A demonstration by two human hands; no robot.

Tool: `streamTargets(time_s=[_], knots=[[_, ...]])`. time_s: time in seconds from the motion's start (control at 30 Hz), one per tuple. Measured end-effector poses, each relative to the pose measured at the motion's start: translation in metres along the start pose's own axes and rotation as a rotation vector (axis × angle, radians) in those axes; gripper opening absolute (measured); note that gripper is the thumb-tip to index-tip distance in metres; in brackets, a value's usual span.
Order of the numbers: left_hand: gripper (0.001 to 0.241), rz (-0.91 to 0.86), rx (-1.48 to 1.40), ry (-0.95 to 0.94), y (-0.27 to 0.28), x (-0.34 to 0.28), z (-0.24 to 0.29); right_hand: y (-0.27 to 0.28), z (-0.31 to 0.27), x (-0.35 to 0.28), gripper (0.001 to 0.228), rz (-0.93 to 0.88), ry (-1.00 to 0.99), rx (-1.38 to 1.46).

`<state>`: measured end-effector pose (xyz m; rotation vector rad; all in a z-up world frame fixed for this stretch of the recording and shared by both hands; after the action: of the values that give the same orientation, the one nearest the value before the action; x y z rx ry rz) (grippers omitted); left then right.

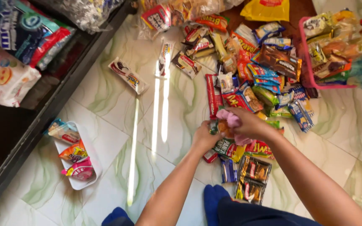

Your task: Clean and stock items on a display shelf in a small grocery store.

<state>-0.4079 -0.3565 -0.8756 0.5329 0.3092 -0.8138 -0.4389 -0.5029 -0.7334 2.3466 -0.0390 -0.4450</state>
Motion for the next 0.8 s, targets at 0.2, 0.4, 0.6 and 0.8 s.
streamTargets(time_s=[0.2, 0.4, 0.6, 0.8], knots=[[0.069, -0.358, -0.505, 0.245, -0.039, 0.010, -0.021, -0.012, 0.027, -0.010, 0.063, -0.018, -0.113, 0.205], [0.088, -0.318, -0.977, 0.348, 0.041, 0.000, 0.040, 0.053, -0.060, 0.000, 0.071, 0.214, -0.116, 0.378], [0.075, -0.413, -1.409, 0.063, 0.074, -0.031, 0.070, 0.012, -0.180, 0.010, 0.062, 0.458, 0.581, -0.591], [0.080, -0.280, -1.157, -0.061, 0.123, -0.058, 0.094, 0.001, -0.101, 0.066, 0.036, 0.383, 0.166, 0.025]])
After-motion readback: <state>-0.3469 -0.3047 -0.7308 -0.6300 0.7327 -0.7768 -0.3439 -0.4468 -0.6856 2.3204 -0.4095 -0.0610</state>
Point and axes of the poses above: each hand's wrist, its own x-axis towards the middle knuckle, its own y-axis out of the back of the hand, z = x × y, the point moved 9 cm from there along x, towards the middle knuckle, and after that the axes turned 4 degrees about y, right-handed, at the moved point
